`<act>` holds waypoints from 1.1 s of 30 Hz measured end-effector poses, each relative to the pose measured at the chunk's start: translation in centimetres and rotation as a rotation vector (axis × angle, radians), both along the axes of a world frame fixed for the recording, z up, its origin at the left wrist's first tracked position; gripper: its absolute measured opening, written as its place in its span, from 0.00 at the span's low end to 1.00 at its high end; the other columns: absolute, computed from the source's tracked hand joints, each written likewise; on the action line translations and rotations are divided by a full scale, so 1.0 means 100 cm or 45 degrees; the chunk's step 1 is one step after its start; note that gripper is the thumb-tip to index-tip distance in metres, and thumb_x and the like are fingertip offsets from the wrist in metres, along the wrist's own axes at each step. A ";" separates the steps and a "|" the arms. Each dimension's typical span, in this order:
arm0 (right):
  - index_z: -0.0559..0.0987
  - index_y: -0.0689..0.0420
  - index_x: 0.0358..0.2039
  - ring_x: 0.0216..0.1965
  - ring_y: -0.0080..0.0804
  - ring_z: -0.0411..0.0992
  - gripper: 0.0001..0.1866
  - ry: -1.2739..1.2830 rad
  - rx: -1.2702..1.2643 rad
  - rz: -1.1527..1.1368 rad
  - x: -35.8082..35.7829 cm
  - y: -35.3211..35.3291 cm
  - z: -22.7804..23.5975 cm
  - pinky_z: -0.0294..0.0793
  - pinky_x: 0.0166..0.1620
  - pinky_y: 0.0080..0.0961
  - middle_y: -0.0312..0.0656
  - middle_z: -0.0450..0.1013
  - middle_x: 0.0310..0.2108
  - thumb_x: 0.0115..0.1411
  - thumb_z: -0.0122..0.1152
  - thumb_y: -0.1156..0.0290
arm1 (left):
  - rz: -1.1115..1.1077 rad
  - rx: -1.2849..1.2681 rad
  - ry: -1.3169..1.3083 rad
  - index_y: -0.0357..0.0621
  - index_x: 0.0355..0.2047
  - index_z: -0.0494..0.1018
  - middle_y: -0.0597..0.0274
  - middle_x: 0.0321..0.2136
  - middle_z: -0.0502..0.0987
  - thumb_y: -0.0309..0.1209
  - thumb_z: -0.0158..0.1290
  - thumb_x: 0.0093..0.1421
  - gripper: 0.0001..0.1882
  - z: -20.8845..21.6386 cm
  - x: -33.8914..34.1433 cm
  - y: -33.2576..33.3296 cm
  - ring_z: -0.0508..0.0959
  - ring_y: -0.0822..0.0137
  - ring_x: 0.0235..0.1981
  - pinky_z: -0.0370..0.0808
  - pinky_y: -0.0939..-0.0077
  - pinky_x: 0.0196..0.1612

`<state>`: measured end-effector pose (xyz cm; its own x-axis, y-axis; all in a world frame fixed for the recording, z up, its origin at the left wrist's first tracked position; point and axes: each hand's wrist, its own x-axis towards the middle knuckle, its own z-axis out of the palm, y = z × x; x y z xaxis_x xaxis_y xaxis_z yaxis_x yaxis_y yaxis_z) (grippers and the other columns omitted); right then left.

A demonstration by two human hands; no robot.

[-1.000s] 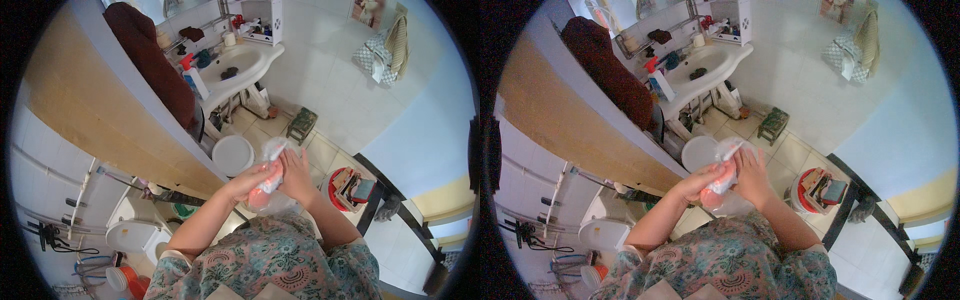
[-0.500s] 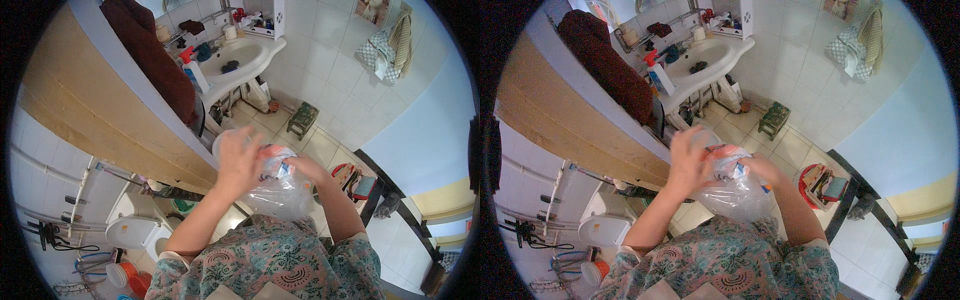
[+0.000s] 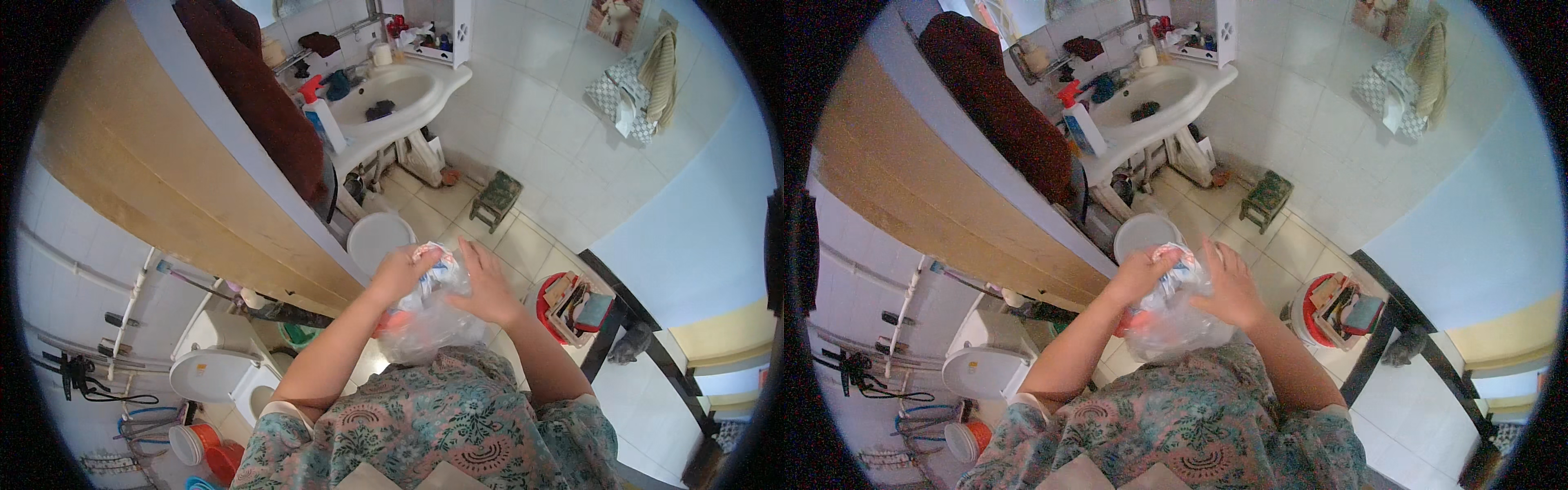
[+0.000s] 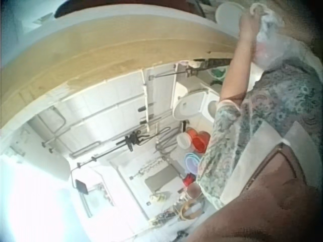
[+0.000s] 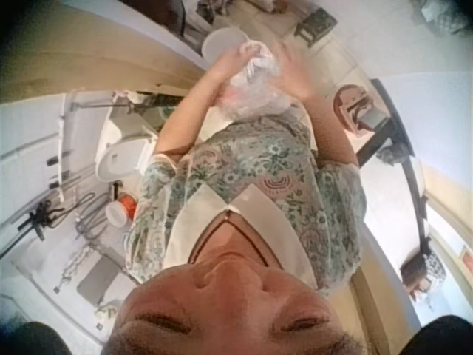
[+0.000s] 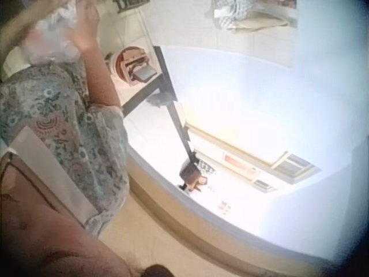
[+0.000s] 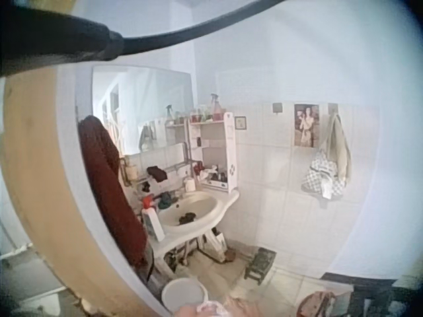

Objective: The person organizes bathroom supplies by placing toilet paper rolls into a hanging mesh bag and folding a plastic package of tissues. They also handle a purple cloth and a small white tube, moving items around the sink and floor area.

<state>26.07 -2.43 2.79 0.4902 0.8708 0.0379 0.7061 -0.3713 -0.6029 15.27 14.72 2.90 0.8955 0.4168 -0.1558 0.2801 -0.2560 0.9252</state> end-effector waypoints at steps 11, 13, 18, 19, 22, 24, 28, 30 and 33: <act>0.64 0.57 0.55 0.59 0.42 0.55 0.30 -0.634 0.094 -0.036 0.016 -0.062 0.016 0.50 0.61 0.40 0.46 0.59 0.56 0.50 0.55 0.68 | 0.325 -1.540 -0.347 0.39 0.40 0.70 0.56 0.33 0.77 0.48 0.43 0.62 0.22 0.013 -0.016 -0.002 0.79 0.61 0.31 0.76 0.69 0.30; 0.66 0.59 0.53 0.58 0.40 0.58 0.26 -0.769 0.222 0.157 0.001 -0.048 0.028 0.53 0.60 0.39 0.46 0.61 0.55 0.52 0.54 0.68 | 0.377 -1.532 -0.345 0.41 0.40 0.70 0.57 0.32 0.77 0.49 0.43 0.62 0.22 0.014 -0.014 -0.002 0.78 0.62 0.30 0.76 0.68 0.30; 0.73 0.60 0.45 0.53 0.37 0.64 0.18 -0.336 0.356 0.351 -0.029 -0.018 0.030 0.60 0.56 0.38 0.42 0.69 0.48 0.53 0.54 0.69 | 0.547 -1.700 -0.505 0.43 0.39 0.70 0.57 0.31 0.76 0.50 0.40 0.63 0.22 0.019 -0.017 -0.007 0.76 0.61 0.27 0.74 0.67 0.29; 0.74 0.60 0.42 0.51 0.37 0.66 0.16 -0.343 0.348 0.401 -0.029 -0.022 0.032 0.61 0.55 0.37 0.41 0.70 0.46 0.53 0.54 0.68 | 0.590 -1.727 -0.558 0.44 0.39 0.69 0.57 0.31 0.76 0.50 0.39 0.63 0.22 0.021 -0.020 -0.007 0.76 0.61 0.27 0.74 0.67 0.29; 0.77 0.59 0.35 0.46 0.38 0.69 0.12 -0.352 0.314 0.516 -0.025 -0.044 0.033 0.64 0.53 0.35 0.40 0.73 0.41 0.53 0.56 0.66 | 0.615 -1.769 -0.607 0.45 0.40 0.69 0.55 0.33 0.76 0.50 0.37 0.64 0.22 0.016 -0.028 0.002 0.75 0.59 0.28 0.74 0.65 0.29; 0.78 0.59 0.32 0.46 0.37 0.69 0.11 -0.374 0.266 0.553 -0.022 -0.057 0.029 0.64 0.53 0.36 0.39 0.73 0.42 0.53 0.57 0.66 | 0.626 -1.867 -0.648 0.45 0.40 0.68 0.54 0.34 0.76 0.50 0.36 0.64 0.22 0.008 -0.034 0.002 0.75 0.59 0.29 0.74 0.65 0.30; 0.76 0.59 0.38 0.48 0.38 0.69 0.14 -0.008 0.052 0.250 -0.011 -0.067 -0.001 0.62 0.55 0.38 0.39 0.73 0.42 0.52 0.58 0.67 | 0.661 -1.946 -0.624 0.44 0.42 0.68 0.54 0.35 0.75 0.49 0.36 0.64 0.22 -0.020 -0.033 -0.013 0.75 0.58 0.30 0.74 0.62 0.32; 0.74 0.59 0.45 0.48 0.40 0.69 0.21 0.119 0.003 -0.095 -0.017 -0.055 0.004 0.60 0.57 0.37 0.41 0.73 0.43 0.49 0.60 0.69 | 0.505 -1.861 -0.543 0.46 0.45 0.67 0.56 0.39 0.75 0.49 0.37 0.64 0.21 -0.031 -0.034 -0.024 0.75 0.59 0.37 0.74 0.60 0.39; 0.67 0.59 0.52 0.48 0.44 0.69 0.29 -0.548 0.200 -0.069 -0.036 -0.022 0.016 0.61 0.56 0.38 0.46 0.71 0.45 0.48 0.62 0.67 | 0.479 -1.799 -0.397 0.46 0.49 0.65 0.58 0.42 0.74 0.48 0.38 0.64 0.22 -0.028 -0.032 -0.040 0.74 0.62 0.44 0.71 0.59 0.47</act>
